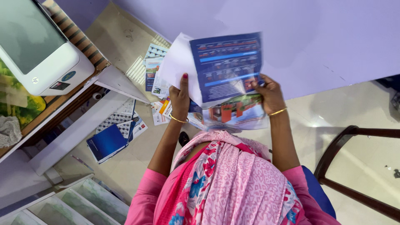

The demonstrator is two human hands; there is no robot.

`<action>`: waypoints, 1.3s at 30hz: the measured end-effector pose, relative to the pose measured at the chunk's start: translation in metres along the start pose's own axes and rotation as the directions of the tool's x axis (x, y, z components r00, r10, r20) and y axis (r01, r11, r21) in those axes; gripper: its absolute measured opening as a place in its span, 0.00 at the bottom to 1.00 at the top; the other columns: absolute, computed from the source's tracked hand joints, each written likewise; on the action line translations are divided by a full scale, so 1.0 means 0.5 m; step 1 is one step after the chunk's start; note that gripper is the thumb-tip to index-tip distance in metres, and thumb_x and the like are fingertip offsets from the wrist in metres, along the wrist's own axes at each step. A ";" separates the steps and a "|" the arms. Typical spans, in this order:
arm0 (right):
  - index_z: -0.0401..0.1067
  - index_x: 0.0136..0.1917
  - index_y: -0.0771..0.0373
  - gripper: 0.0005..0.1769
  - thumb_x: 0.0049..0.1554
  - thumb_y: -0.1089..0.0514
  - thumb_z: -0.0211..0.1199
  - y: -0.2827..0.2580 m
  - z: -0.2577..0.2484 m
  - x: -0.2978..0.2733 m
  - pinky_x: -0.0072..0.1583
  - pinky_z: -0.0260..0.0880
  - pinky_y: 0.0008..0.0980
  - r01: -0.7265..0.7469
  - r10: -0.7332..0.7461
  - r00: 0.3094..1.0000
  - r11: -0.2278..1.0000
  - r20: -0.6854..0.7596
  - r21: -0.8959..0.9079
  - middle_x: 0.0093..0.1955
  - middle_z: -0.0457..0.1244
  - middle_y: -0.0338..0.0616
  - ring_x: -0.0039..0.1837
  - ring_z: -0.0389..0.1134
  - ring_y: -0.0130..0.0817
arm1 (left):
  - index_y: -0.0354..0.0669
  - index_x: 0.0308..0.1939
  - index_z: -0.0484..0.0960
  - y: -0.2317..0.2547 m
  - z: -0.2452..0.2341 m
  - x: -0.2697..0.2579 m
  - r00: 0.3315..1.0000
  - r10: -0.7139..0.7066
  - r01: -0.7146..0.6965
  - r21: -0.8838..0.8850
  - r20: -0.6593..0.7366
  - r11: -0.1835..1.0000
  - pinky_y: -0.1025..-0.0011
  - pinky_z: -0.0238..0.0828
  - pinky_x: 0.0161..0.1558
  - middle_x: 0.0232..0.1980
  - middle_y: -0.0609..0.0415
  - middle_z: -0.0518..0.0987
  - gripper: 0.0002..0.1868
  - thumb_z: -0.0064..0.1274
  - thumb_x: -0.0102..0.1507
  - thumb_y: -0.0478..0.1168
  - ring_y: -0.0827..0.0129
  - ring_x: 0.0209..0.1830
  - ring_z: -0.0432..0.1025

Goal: The person picks up various brochures and documents from the floor and places them onto a small table, handling them individually and aligning them into a stack.

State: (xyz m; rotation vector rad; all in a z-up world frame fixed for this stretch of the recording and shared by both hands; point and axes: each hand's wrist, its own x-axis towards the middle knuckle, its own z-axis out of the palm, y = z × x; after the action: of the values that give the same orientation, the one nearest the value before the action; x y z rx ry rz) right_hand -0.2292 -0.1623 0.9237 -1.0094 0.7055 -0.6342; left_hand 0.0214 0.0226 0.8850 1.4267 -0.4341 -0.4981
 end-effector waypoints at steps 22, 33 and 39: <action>0.72 0.64 0.65 0.22 0.57 0.70 0.71 -0.136 0.034 0.055 0.59 0.73 0.27 0.413 -0.401 0.911 0.888 0.100 -0.203 0.55 0.70 0.41 0.55 0.70 0.24 | 0.33 0.39 0.85 0.176 -0.032 0.025 0.813 -0.115 -0.028 0.235 0.571 0.972 0.81 0.72 0.31 0.32 0.55 0.85 0.16 0.72 0.55 0.40 0.83 0.27 0.76; 0.73 0.58 0.65 0.09 0.63 0.70 0.62 -0.045 0.047 0.012 0.60 0.73 0.30 0.151 -0.172 0.979 0.974 0.113 0.170 0.55 0.70 0.41 0.57 0.71 0.28 | 0.34 0.57 0.80 0.130 0.024 0.068 0.829 -0.097 0.354 -0.383 0.550 0.853 0.77 0.76 0.42 0.46 0.56 0.83 0.13 0.49 0.73 0.39 0.80 0.39 0.76; 0.70 0.58 0.63 0.07 0.67 0.68 0.60 0.055 0.007 0.046 0.61 0.71 0.31 0.250 -0.272 0.959 0.942 0.076 0.223 0.55 0.68 0.39 0.58 0.69 0.27 | 0.34 0.62 0.77 0.101 0.063 0.063 0.744 -0.167 0.494 -0.365 0.646 0.789 0.74 0.76 0.46 0.50 0.52 0.83 0.16 0.46 0.75 0.41 0.75 0.43 0.77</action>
State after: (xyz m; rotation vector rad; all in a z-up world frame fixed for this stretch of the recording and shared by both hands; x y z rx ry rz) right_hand -0.2083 -0.1668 0.8948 -0.9377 0.4028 -0.8618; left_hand 0.0329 -0.0176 0.9382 0.7869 -0.4732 -1.2903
